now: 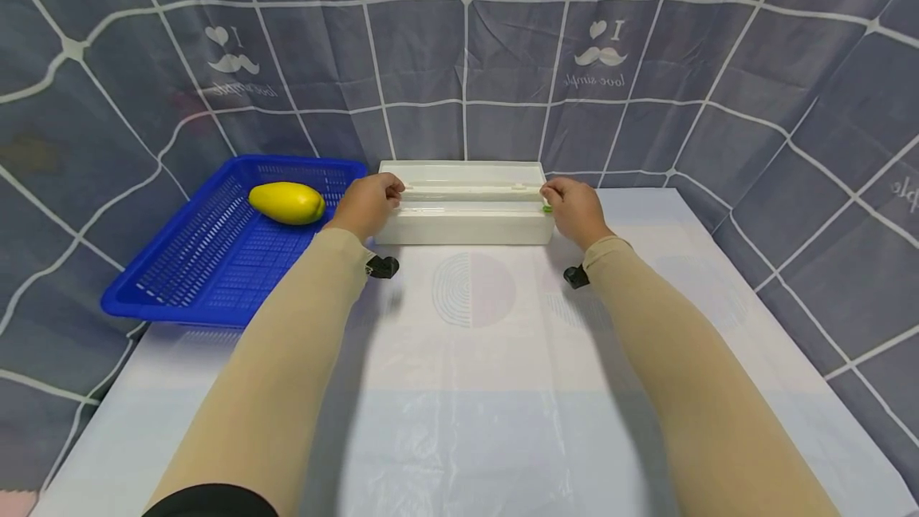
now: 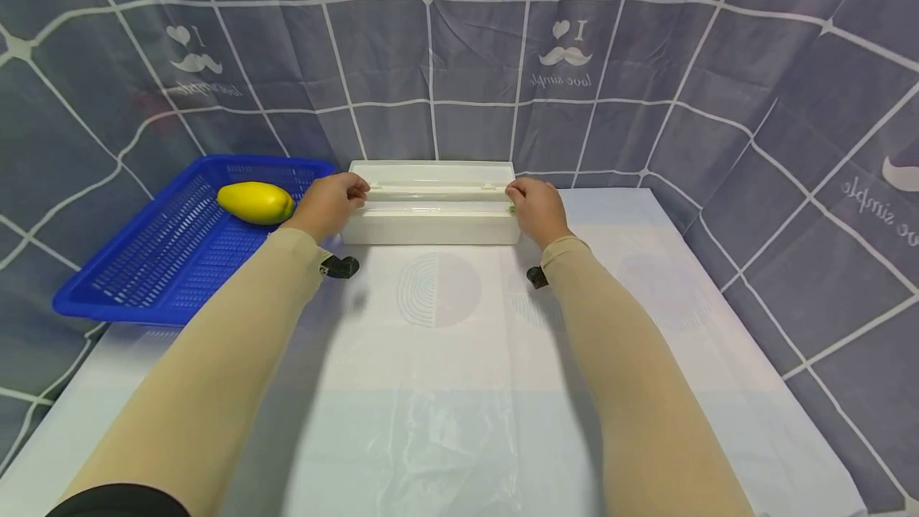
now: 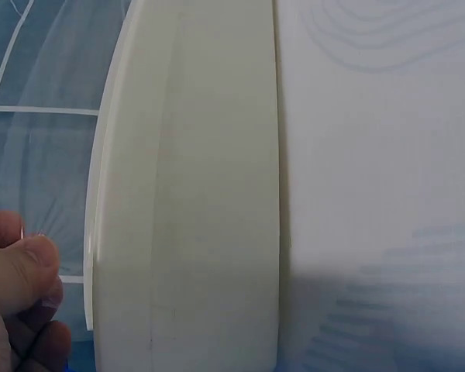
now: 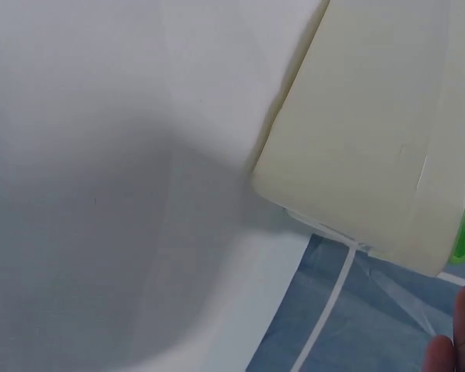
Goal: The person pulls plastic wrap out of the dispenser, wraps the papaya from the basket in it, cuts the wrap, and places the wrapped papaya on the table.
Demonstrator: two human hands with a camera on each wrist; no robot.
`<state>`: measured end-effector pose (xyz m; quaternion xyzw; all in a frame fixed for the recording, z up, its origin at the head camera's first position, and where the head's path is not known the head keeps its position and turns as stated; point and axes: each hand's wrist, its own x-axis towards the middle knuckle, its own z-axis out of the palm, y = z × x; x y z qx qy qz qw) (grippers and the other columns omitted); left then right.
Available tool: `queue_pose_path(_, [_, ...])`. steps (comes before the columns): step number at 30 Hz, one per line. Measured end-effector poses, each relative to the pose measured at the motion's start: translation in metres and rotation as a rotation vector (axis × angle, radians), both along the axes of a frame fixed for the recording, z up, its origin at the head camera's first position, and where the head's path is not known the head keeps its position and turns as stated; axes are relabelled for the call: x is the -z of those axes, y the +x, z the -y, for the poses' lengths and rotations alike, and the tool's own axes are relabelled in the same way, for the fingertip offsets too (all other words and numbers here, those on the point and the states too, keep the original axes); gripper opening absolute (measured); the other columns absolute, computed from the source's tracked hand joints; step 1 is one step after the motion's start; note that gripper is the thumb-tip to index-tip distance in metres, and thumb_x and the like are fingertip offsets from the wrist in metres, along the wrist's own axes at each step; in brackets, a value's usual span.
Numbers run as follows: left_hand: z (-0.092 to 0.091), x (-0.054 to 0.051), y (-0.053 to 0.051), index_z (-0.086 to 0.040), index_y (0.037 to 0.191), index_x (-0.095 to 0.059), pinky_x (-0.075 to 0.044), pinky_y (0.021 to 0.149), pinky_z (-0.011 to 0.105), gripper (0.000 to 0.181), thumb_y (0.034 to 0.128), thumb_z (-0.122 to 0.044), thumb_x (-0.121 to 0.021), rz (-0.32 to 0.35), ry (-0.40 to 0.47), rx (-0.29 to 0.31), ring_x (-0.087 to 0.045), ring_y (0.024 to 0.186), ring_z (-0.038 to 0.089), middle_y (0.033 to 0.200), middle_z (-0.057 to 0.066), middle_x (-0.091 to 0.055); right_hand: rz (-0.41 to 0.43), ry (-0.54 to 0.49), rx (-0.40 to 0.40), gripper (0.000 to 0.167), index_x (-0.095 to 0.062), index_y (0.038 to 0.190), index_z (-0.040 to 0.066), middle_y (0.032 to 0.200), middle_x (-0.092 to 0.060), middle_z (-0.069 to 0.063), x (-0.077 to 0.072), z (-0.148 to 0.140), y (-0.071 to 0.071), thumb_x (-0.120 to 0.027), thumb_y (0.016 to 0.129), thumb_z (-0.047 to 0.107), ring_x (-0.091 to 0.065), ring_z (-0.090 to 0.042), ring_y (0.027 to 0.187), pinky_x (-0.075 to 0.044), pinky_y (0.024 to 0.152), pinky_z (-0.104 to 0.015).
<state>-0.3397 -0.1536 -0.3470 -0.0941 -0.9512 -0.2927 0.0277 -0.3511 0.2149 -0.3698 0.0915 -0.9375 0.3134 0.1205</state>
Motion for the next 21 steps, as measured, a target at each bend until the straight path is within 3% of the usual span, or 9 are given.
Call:
queue_pose_path(5, [0.0014, -0.0015, 0.0018, -0.006, 0.125, -0.074, -0.053, 0.105, 0.049, 0.023, 0.1075, -0.014, -0.061, -0.027, -0.024, -0.026, -0.066, 0.113, 0.033, 0.125, 0.013, -0.074, 0.015, -0.021, 0.017, 0.032, -0.072, 0.124, 0.004, 0.111, -0.074, -0.018, 0.0009, -0.0005, 0.0019, -0.053, 0.111, 0.027, -0.065, -0.032, 0.099, -0.051, 0.091, -0.048])
queue_pose_path(12, [0.0045, -0.0041, 0.0074, -0.011, 0.123, -0.078, -0.054, 0.101, 0.05, 0.024, 0.1068, -0.021, -0.063, -0.042, -0.046, -0.075, -0.068, 0.111, 0.034, 0.123, 0.011, -0.076, 0.025, -0.065, 0.026, 0.029, -0.071, 0.123, 0.004, 0.107, -0.073, -0.019, 0.004, -0.0024, 0.0038, -0.055, 0.111, 0.026, -0.066, -0.032, 0.098, -0.051, 0.09, -0.047])
queue_pose_path(21, [0.0092, -0.0064, 0.0083, -0.009, 0.119, -0.078, -0.054, 0.102, 0.05, 0.022, 0.1057, -0.022, -0.065, -0.033, -0.111, -0.051, -0.068, 0.109, 0.034, 0.121, 0.012, -0.077, 0.023, -0.073, 0.029, 0.03, -0.071, 0.121, 0.004, 0.108, -0.074, -0.018, 0.005, -0.0024, 0.0041, -0.055, 0.11, 0.027, -0.067, -0.033, 0.098, -0.051, 0.089, -0.047])
